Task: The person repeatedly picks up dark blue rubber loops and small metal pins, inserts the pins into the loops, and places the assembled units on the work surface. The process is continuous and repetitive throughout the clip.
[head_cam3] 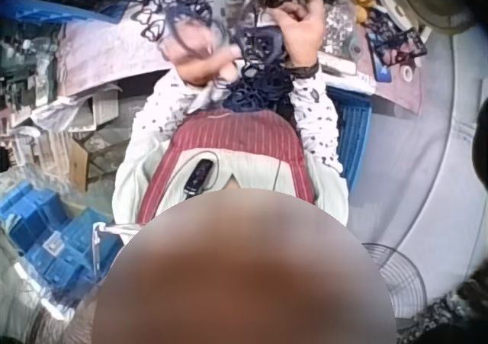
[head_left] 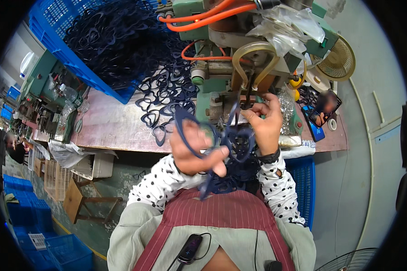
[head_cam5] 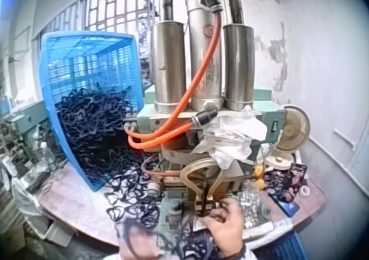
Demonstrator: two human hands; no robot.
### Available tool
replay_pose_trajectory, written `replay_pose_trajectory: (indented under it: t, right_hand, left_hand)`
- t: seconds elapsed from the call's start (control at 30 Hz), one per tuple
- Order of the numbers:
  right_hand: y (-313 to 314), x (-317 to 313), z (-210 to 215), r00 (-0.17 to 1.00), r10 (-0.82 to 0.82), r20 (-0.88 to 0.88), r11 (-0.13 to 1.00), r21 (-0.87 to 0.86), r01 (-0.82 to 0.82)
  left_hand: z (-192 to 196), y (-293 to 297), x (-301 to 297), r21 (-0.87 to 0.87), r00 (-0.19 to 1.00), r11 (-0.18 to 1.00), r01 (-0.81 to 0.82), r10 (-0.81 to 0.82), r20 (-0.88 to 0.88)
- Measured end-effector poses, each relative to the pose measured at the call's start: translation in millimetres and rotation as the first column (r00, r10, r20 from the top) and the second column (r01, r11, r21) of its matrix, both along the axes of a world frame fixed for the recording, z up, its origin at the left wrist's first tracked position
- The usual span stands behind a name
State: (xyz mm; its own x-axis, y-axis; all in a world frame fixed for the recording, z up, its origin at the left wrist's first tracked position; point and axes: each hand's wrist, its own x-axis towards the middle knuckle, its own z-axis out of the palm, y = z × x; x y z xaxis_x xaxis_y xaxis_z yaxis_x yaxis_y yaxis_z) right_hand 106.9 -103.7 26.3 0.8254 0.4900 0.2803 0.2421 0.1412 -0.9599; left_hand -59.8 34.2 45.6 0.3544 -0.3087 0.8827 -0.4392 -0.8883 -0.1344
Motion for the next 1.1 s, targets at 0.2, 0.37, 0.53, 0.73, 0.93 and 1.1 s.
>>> replay_pose_trajectory:
  t: [0.2, 0.37, 0.53, 0.73, 0.93, 1.1]
  right_hand:
    - [-15, 16, 2, 0.998, 0.005, 0.058, 1.0, 0.027, -0.006]
    - [-40, 28, -14, 1.0, 0.022, -0.008, 1.0, -0.013, -0.022]
    - [-51, 23, -17, 0.97, 0.234, -0.065, 0.961, -0.137, -0.241]
    - [-51, 22, -2, 0.955, 0.269, -0.122, 0.847, -0.443, -0.295]
    - [-58, 26, -13, 0.922, 0.356, -0.152, 0.907, -0.182, -0.38]
    - [-65, 40, -23, 0.959, 0.262, -0.105, 0.947, -0.162, -0.276]
  left_hand:
    - [-58, -56, 26, -0.583, 0.993, 0.804, 0.116, -0.101, 0.058]
    - [-81, -73, 32, -0.591, 0.989, 0.807, 0.014, -0.098, -0.111]
    - [-74, -83, 27, -0.505, 0.998, 0.861, -0.067, 0.055, -0.038]
    - [-60, -75, 20, -0.349, 0.988, 0.935, -0.056, 0.102, 0.116]
    - [-41, -51, 49, -0.109, 0.909, 0.905, 0.412, -0.4, 0.114]
    - [-54, -42, 58, -0.204, 0.893, 0.881, 0.427, -0.447, -0.058]
